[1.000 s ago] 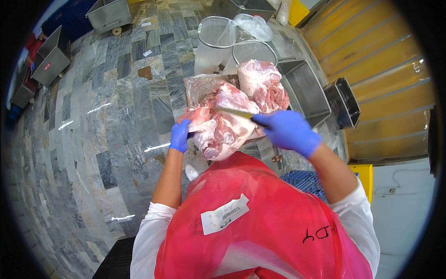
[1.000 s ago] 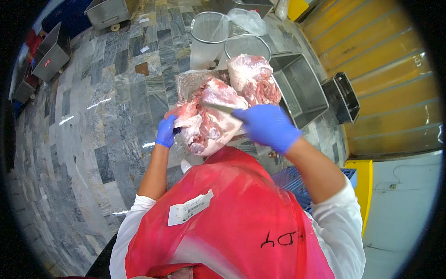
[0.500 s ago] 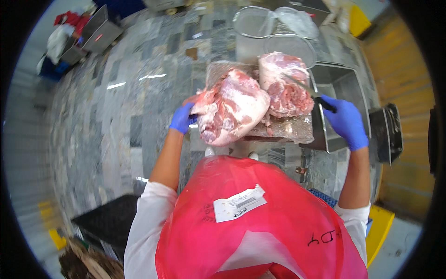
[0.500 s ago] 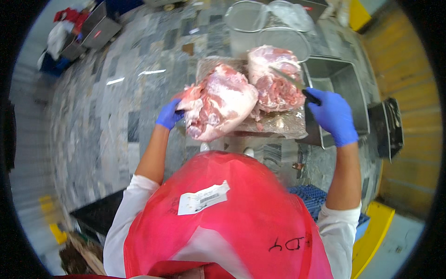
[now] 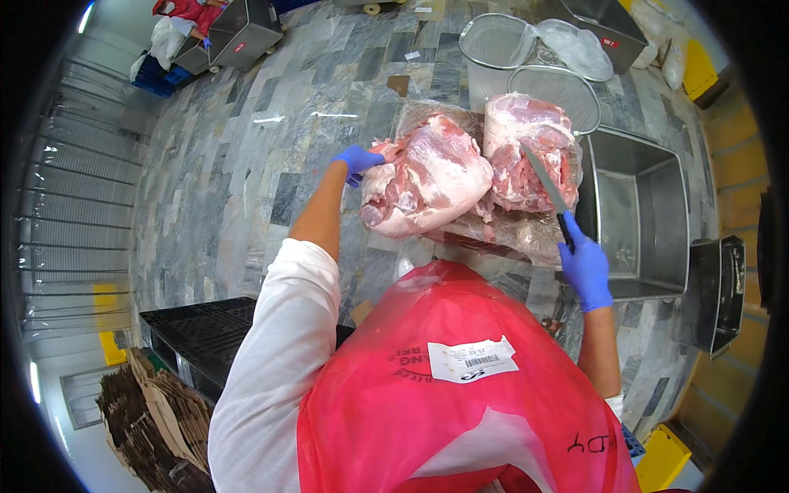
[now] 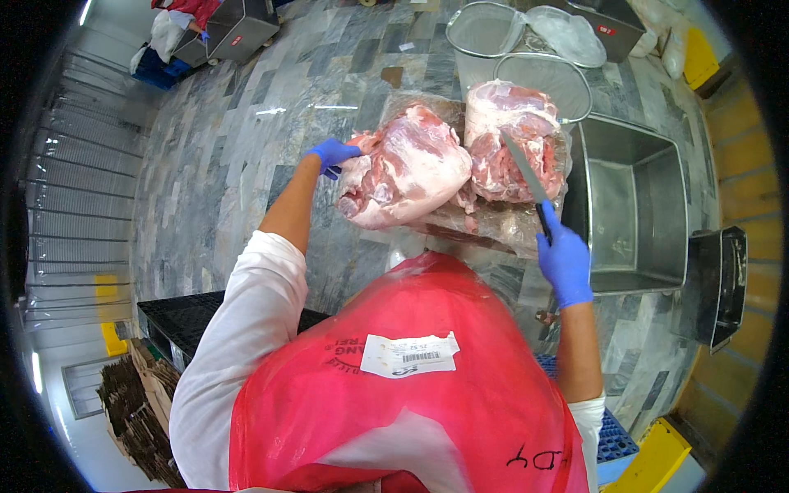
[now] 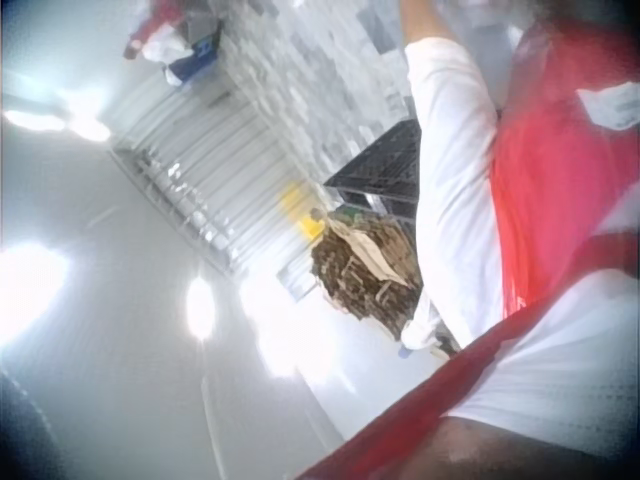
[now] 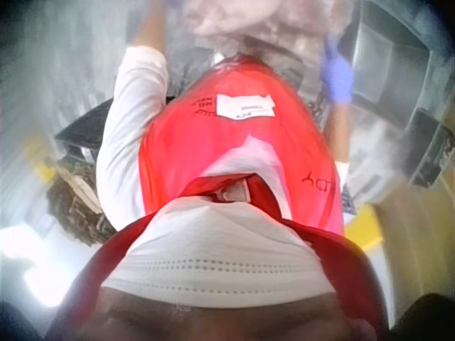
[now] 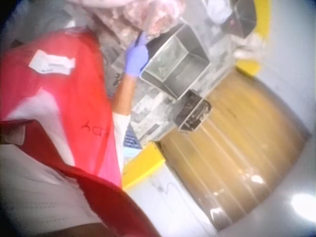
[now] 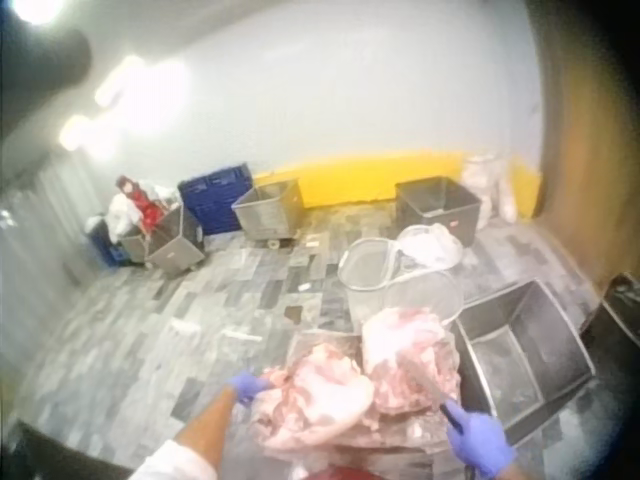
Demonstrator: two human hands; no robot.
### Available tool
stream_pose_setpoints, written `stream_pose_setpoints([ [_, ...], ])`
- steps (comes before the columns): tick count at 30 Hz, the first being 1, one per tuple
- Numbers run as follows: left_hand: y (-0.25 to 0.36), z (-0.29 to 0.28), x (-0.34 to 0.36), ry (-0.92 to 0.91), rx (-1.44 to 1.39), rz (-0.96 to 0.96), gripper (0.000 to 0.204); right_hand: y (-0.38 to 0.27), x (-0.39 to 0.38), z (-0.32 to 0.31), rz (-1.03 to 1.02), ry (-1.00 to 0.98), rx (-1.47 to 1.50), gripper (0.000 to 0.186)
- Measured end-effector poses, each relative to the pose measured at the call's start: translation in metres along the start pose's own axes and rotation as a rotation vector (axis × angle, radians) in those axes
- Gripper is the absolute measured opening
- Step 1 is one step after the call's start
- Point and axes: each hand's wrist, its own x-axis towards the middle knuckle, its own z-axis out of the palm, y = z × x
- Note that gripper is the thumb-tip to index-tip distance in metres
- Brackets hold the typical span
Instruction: The person uses a knife to cut a large piece of raw meat on a cutting board into smaller portions. They repeatedly slice and separate the meat, handling it with gloved hands throughout the process.
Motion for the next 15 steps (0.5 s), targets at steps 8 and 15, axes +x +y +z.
stream_pose_setpoints([
  [8,-0.035,0.009,-0.007,-0.060,-0.290,0.103,0.055,-0.020,-0.050,0.025,0.057,0.146,0.180,0.061],
  [15,-0.055,0.033,-0.025,-0.185,-0.629,0.247,0.055,-0.115,-0.056,0.001,-0.145,0.082,0.349,0.052],
])
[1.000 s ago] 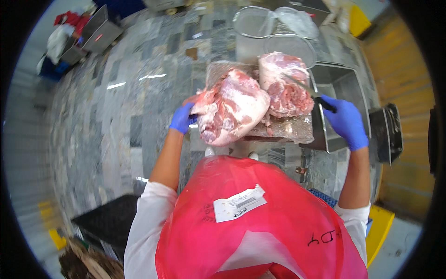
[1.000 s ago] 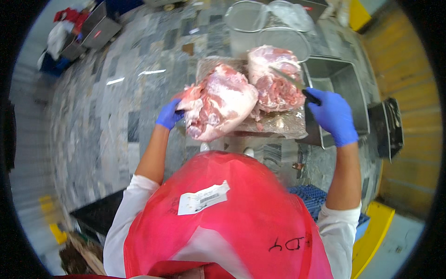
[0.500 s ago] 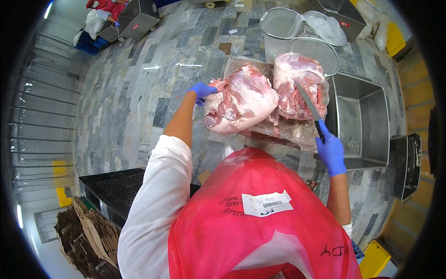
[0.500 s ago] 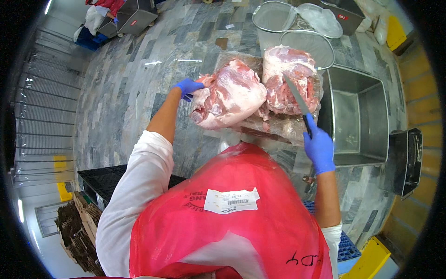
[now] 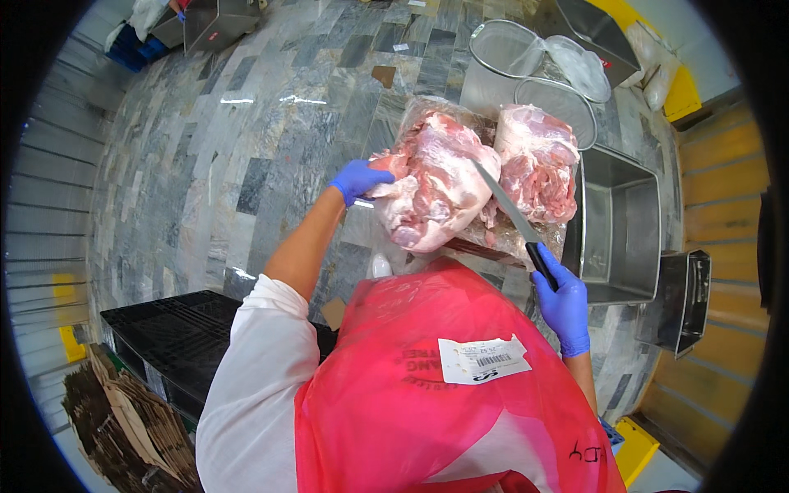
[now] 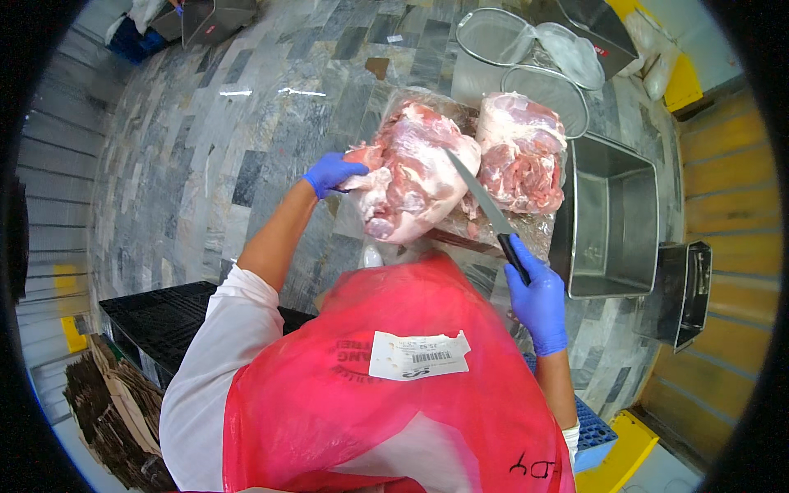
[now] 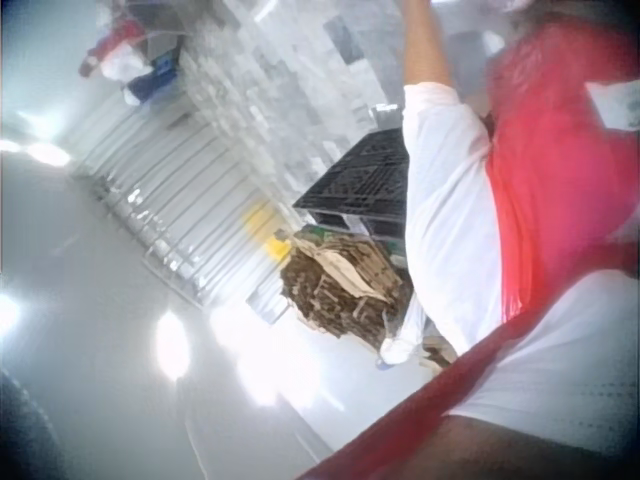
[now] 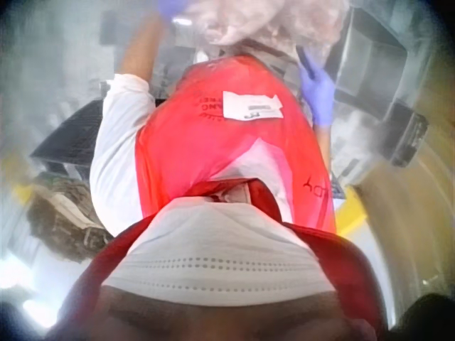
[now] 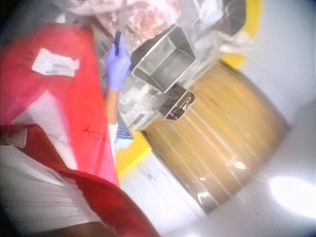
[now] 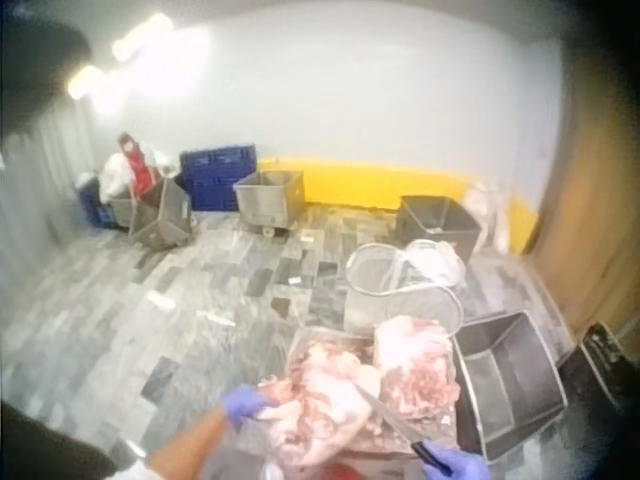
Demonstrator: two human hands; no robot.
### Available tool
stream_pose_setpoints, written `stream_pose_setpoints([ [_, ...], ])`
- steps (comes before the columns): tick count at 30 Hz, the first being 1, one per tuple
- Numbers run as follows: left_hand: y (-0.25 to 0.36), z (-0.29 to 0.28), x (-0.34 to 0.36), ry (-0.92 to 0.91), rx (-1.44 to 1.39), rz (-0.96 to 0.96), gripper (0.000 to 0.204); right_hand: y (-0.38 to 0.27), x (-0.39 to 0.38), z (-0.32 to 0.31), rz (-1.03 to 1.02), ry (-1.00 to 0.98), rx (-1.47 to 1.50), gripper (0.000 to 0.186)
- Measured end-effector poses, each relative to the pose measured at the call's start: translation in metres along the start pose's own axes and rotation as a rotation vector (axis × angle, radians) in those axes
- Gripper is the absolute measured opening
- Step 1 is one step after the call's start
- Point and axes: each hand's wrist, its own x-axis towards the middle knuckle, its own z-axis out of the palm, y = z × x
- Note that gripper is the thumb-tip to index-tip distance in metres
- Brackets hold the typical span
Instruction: The person uses a knife to cut a large piece of raw meat on a cutting board into smaller portions. They repeatedly slice and separate the meat, handling it with gloved hands throughout the process.
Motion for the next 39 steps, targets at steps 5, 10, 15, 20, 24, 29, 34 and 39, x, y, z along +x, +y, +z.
stream_pose_setpoints([
  [5,-0.039,0.033,-0.002,-0.032,-0.335,0.199,0.046,-0.079,0.020,0.008,-0.098,-0.176,-0.334,0.051],
  [10,-0.057,0.063,-0.010,-0.049,-0.439,0.259,0.041,-0.146,0.043,0.004,-0.257,-0.288,-0.808,0.050],
  [15,-0.065,0.072,-0.020,0.030,-0.470,0.313,0.038,-0.216,0.080,0.000,-0.348,-0.482,-1.069,0.046],
  [20,-0.079,0.079,-0.020,0.003,-0.613,0.331,0.037,-0.244,0.094,0.012,-0.317,-0.606,-1.195,0.047],
  [24,-0.086,0.078,-0.016,0.018,-0.618,0.355,0.036,-0.253,0.093,0.017,-0.310,-0.584,-1.197,0.047],
  [29,-0.084,0.071,-0.018,-0.019,-0.602,0.394,0.033,-0.247,0.082,0.015,-0.249,-0.522,-1.111,0.051],
  [34,-0.081,0.063,-0.006,0.007,-0.568,0.337,0.031,-0.247,0.090,0.017,-0.245,-0.405,-1.060,0.053],
  [39,-0.080,0.041,0.011,0.064,-0.432,0.330,0.032,-0.222,0.108,0.023,-0.239,-0.407,-1.075,0.052],
])
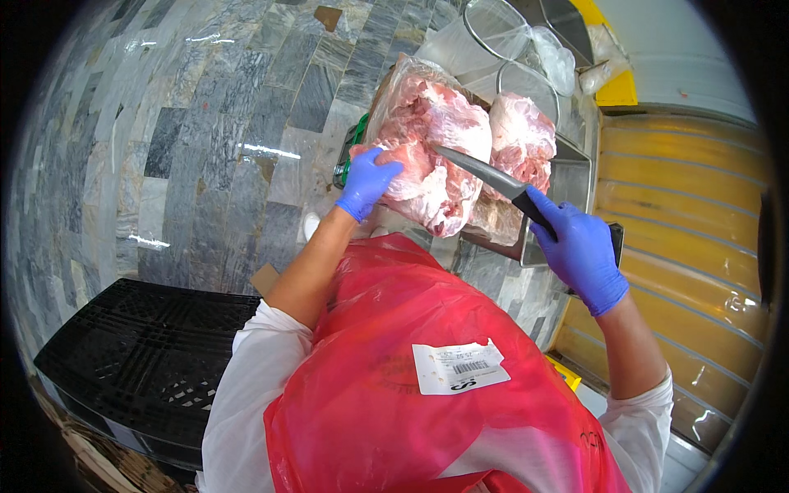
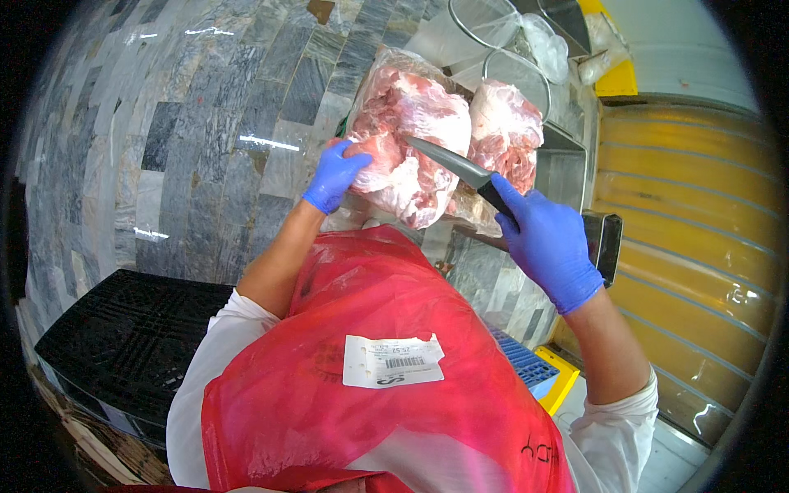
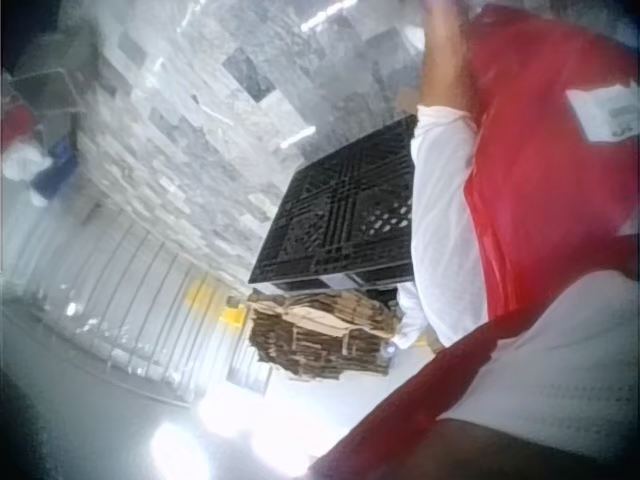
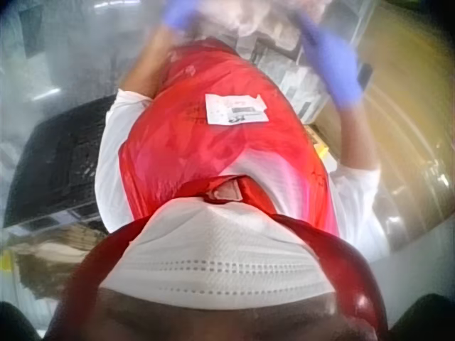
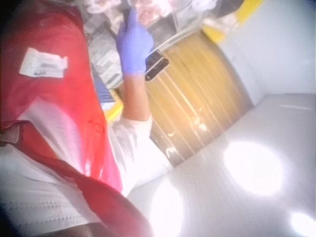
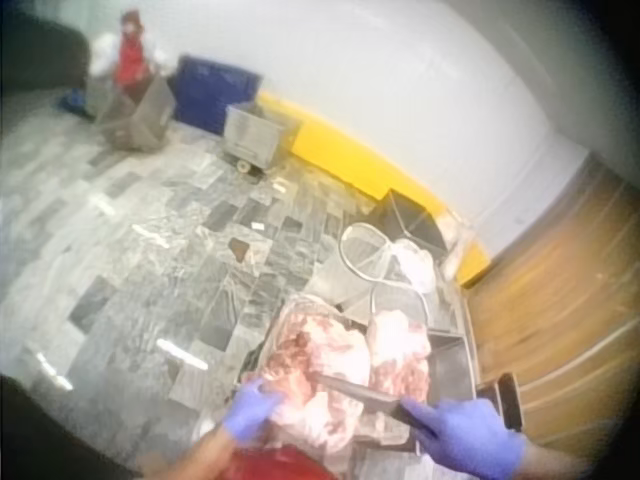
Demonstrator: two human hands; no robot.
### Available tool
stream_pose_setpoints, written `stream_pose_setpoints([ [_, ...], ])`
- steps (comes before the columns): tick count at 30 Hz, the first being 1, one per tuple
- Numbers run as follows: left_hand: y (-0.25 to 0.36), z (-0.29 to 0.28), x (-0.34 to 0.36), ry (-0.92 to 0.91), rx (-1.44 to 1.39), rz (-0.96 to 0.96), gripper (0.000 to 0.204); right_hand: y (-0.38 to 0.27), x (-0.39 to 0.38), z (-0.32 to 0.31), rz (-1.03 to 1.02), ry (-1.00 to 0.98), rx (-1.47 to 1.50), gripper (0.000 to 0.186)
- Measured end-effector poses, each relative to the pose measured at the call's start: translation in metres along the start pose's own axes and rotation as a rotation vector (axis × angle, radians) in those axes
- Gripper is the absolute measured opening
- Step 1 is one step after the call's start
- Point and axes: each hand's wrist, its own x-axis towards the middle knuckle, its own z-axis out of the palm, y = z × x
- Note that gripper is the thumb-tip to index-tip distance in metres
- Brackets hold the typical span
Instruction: The person uses a knife to cut a large piece of raw meat on a cutting board into smaller portions. They repeatedly slice and separate the meat, handling it with gloved hands throughout the process.
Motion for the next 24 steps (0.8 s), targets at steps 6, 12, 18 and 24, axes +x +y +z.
stream_pose_setpoints([
  [6,0.035,-0.012,0.011,0.133,0.180,0.138,0.021,-0.009,0.026,-0.015,-0.038,-0.060,-0.065,0.048],
  [12,0.015,-0.001,0.020,0.302,0.139,0.250,0.026,0.015,0.042,-0.007,-0.105,-0.032,0.030,0.047],
  [18,-0.008,0.000,0.018,0.303,0.218,0.177,0.025,0.004,0.038,-0.022,-0.013,-0.135,-0.072,0.047],
  [24,0.004,0.007,0.004,0.292,0.155,0.194,0.012,0.024,0.048,0.003,-0.133,-0.074,0.023,0.050],
])
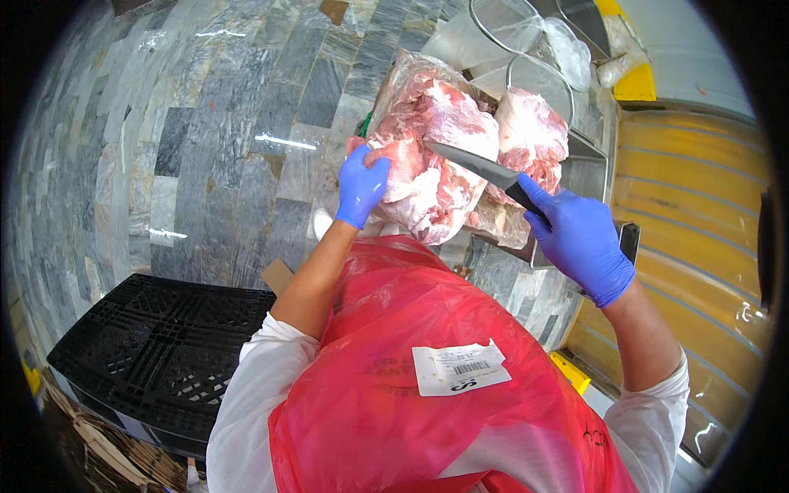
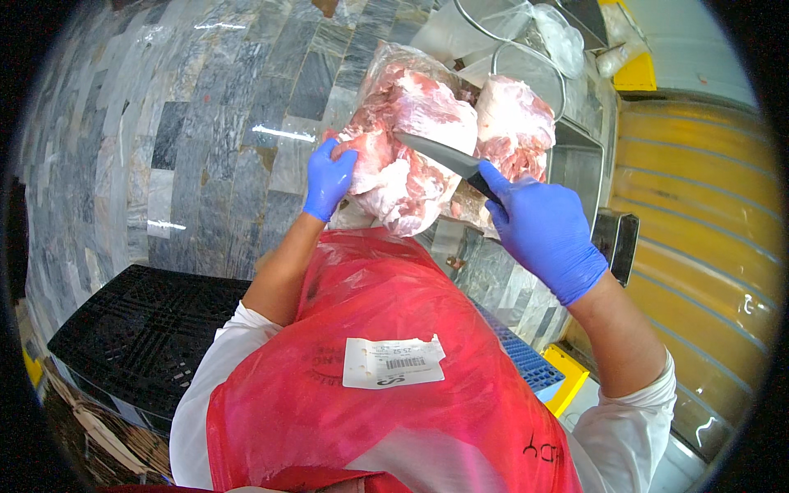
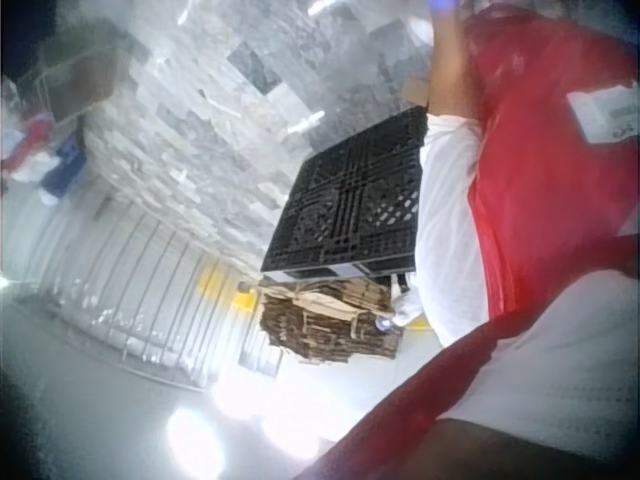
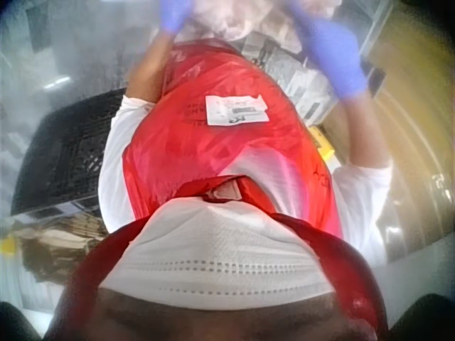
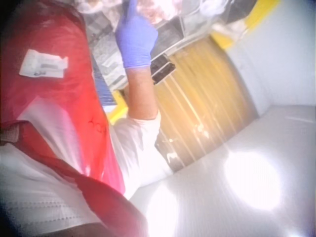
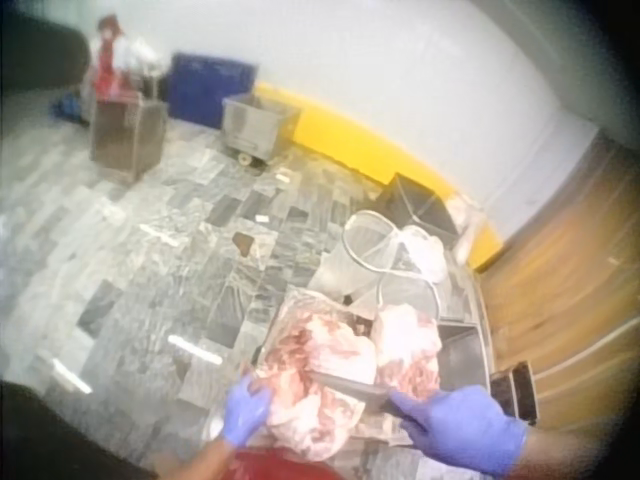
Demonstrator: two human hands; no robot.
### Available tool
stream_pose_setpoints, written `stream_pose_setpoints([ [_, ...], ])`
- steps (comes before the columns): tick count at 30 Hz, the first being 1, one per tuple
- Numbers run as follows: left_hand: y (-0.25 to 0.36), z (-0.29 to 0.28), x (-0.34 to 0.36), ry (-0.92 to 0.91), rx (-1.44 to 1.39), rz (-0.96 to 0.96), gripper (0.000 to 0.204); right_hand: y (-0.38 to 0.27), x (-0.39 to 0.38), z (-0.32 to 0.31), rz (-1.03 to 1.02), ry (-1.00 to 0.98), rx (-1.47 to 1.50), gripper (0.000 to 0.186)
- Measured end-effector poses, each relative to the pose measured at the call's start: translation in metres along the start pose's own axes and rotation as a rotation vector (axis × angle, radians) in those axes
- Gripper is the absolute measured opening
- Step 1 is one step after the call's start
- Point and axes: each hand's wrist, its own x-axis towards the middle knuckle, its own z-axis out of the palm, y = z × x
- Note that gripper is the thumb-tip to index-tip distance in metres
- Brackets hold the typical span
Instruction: The person uses a knife to cut a large piece of raw meat on a cutting board into smaller portions. They repeatedly slice and separate the meat, handling it with gloved hands throughout the process.
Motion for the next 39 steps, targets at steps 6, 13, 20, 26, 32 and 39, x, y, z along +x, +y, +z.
stream_pose_setpoints([
  [6,0.003,-0.001,-0.002,-0.024,-0.022,-0.069,0.014,-0.004,-0.008,0.095,0.119,0.047,0.121,0.056],
  [13,0.005,0.002,-0.010,-0.020,0.048,0.038,0.025,-0.008,-0.024,0.151,0.164,0.250,0.439,0.058],
  [20,0.000,0.000,-0.019,-0.027,0.105,0.049,0.028,0.030,-0.005,0.024,-0.001,0.013,0.044,0.052],
  [26,-0.007,0.000,-0.027,-0.053,0.100,0.072,0.019,0.034,0.052,0.084,-0.068,0.021,0.240,0.051],
  [32,-0.038,0.002,-0.017,0.015,-0.205,-0.020,0.015,0.013,0.031,0.129,-0.004,0.140,0.795,0.056],
  [39,-0.031,-0.002,-0.007,0.001,-0.128,-0.072,0.010,0.003,0.038,0.079,0.028,0.068,0.325,0.058],
])
